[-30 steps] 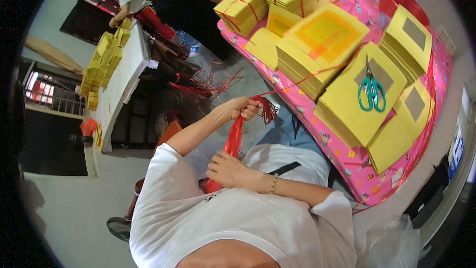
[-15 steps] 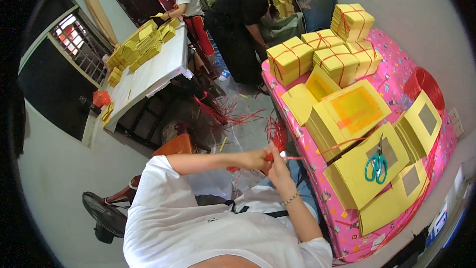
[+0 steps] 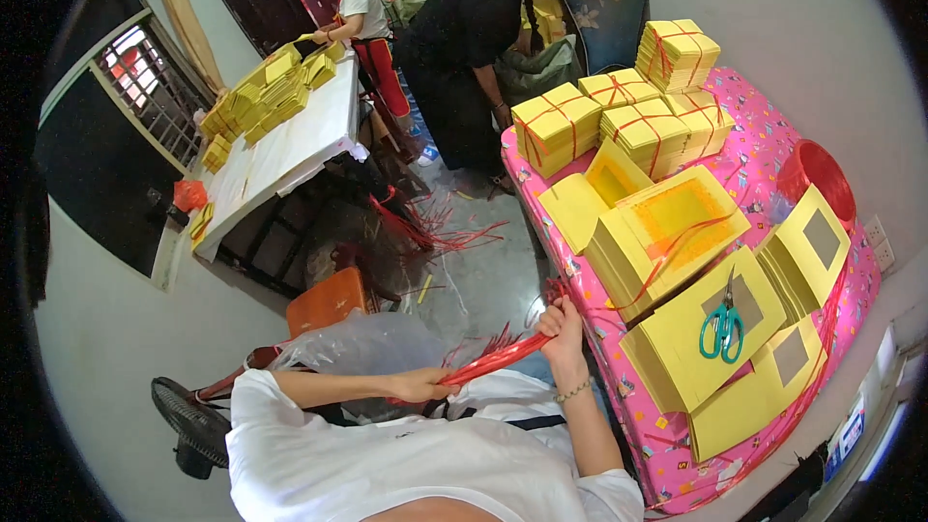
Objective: Organizing and untangling red plastic ribbons for box packaging.
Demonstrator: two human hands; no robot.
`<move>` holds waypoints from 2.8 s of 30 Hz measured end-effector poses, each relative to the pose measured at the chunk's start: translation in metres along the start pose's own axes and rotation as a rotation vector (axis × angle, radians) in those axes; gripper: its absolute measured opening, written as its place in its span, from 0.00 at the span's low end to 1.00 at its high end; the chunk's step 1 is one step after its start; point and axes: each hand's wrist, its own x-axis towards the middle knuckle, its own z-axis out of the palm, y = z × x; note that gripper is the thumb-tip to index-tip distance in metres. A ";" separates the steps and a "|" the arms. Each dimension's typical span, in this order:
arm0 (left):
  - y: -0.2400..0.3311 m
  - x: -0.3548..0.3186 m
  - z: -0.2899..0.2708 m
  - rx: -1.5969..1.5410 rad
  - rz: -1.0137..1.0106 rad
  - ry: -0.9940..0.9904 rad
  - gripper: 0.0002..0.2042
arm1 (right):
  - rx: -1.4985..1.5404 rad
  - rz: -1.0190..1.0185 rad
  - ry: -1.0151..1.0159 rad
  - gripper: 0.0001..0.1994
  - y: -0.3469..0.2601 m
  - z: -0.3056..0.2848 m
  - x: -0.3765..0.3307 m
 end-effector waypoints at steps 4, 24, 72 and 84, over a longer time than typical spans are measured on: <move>-0.027 0.004 -0.013 -0.021 0.084 -0.249 0.21 | -0.250 -0.059 0.000 0.15 0.024 0.025 -0.029; 0.122 0.105 -0.037 -0.707 0.129 -0.339 0.10 | -0.846 -0.079 -0.060 0.14 0.092 0.036 -0.088; 0.199 0.088 0.001 0.198 0.978 0.427 0.25 | -0.707 -0.698 -0.417 0.15 -0.024 0.170 -0.110; 0.172 0.099 0.014 -0.024 0.798 0.325 0.09 | -0.861 -0.696 -0.610 0.16 -0.016 0.176 -0.106</move>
